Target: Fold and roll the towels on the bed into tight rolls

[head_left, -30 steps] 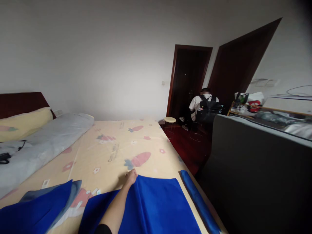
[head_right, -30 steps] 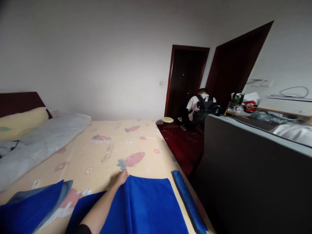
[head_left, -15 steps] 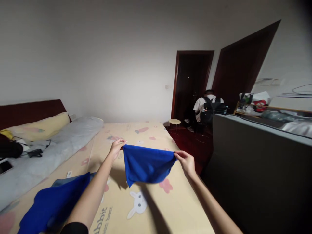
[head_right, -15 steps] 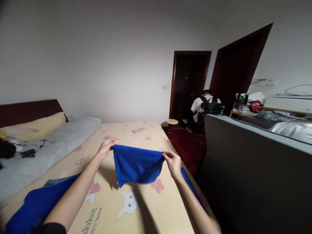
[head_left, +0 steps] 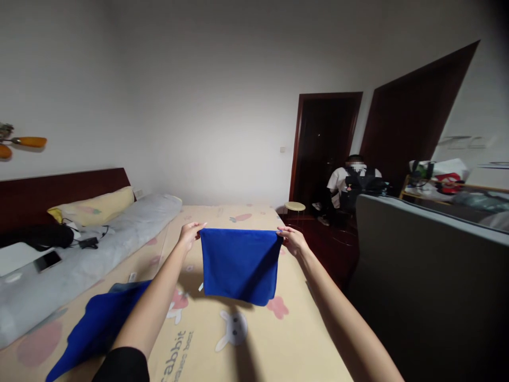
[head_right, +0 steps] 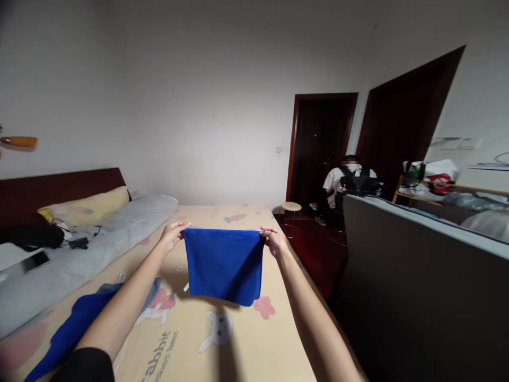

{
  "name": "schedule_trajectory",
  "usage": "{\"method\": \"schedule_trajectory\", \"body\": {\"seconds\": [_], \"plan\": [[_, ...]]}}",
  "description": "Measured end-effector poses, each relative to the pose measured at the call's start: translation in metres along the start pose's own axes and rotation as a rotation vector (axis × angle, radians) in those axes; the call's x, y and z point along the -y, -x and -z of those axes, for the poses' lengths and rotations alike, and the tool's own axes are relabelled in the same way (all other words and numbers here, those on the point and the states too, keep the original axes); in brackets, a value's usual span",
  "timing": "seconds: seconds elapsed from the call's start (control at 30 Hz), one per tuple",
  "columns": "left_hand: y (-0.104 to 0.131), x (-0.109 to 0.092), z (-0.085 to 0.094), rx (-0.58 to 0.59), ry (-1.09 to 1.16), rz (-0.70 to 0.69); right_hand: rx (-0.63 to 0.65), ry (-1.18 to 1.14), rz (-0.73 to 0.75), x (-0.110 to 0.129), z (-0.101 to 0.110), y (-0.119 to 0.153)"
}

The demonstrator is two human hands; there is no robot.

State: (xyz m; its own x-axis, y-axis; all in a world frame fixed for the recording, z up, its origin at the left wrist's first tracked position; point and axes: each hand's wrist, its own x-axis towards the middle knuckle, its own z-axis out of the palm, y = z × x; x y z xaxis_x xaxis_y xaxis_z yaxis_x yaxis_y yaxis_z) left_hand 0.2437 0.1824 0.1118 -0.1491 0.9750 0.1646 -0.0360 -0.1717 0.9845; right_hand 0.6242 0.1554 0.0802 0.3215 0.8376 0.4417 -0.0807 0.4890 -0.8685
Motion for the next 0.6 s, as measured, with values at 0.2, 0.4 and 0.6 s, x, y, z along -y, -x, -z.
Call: {"method": "schedule_trajectory", "body": {"seconds": [0.2,0.4,0.6], "plan": [[0.011,-0.005,0.007,0.010,0.009,0.002,-0.025,0.007,-0.232,0.001,-0.008,0.001],[0.016,-0.006,0.015,0.055,-0.014,-0.012,-0.038,0.042,-0.239,0.003,-0.009,-0.002],[0.022,-0.013,0.026,0.141,-0.086,-0.081,0.047,0.178,-0.151,0.013,-0.002,-0.005]]}}
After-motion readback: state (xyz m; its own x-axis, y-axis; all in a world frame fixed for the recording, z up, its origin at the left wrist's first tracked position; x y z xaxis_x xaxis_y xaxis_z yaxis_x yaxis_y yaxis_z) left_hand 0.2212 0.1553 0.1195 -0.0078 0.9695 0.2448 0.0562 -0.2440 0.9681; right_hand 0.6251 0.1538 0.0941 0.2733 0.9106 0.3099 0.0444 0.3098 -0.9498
